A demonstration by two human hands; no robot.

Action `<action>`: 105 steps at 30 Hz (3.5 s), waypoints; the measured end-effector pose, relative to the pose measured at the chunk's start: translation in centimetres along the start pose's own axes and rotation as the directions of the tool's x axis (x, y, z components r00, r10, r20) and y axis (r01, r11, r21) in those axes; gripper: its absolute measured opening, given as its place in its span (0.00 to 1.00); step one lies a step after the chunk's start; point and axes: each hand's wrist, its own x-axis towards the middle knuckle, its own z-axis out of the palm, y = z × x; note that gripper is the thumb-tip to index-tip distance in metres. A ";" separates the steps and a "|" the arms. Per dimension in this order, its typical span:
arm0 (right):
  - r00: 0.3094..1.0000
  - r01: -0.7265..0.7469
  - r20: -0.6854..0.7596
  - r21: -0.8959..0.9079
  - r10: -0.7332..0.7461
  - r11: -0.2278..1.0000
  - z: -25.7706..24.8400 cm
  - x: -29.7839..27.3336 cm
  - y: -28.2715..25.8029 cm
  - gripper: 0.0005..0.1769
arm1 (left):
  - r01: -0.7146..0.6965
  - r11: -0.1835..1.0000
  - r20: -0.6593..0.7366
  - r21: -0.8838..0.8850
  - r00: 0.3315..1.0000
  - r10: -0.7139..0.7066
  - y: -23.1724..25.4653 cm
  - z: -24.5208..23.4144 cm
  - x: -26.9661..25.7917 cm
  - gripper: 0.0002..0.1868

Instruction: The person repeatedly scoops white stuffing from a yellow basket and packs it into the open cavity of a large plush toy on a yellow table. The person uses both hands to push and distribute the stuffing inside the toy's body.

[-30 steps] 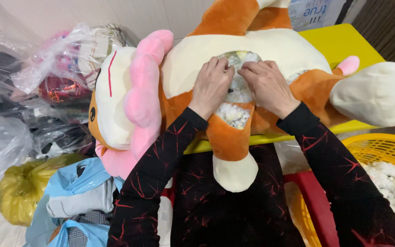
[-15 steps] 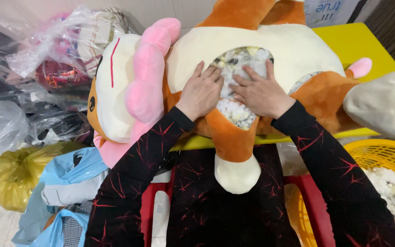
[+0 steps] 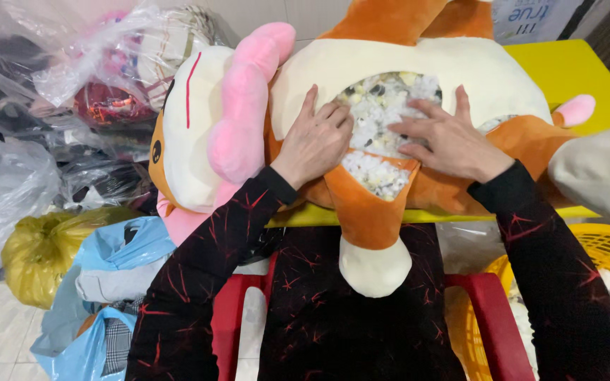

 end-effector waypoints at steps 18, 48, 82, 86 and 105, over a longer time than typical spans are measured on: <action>0.950 -0.262 0.043 -0.425 0.309 0.866 7.7 10.9 3.6 0.32 | 0.300 0.954 0.274 0.007 0.917 -0.291 -0.1 7.6 1.4 0.40; 0.998 -0.067 -0.010 -0.093 0.067 0.993 1.6 1.8 2.2 0.29 | 0.015 0.931 0.160 -0.365 0.986 0.047 0.5 3.7 4.7 0.24; 0.996 0.047 -0.089 0.372 -0.015 0.927 -1.4 -5.9 -7.1 0.48 | 0.031 0.754 0.192 -0.656 0.973 0.127 4.0 -6.1 -2.2 0.39; 0.986 0.045 -0.166 0.319 0.009 0.947 0.8 -6.2 -9.8 0.61 | 0.022 0.851 0.173 -0.524 0.982 0.081 6.0 -5.2 -3.6 0.65; 0.960 -0.125 -0.217 0.224 0.175 0.967 1.2 -6.7 -10.2 0.41 | 0.098 0.938 0.152 -0.334 0.987 -0.050 7.4 -5.1 -4.0 0.39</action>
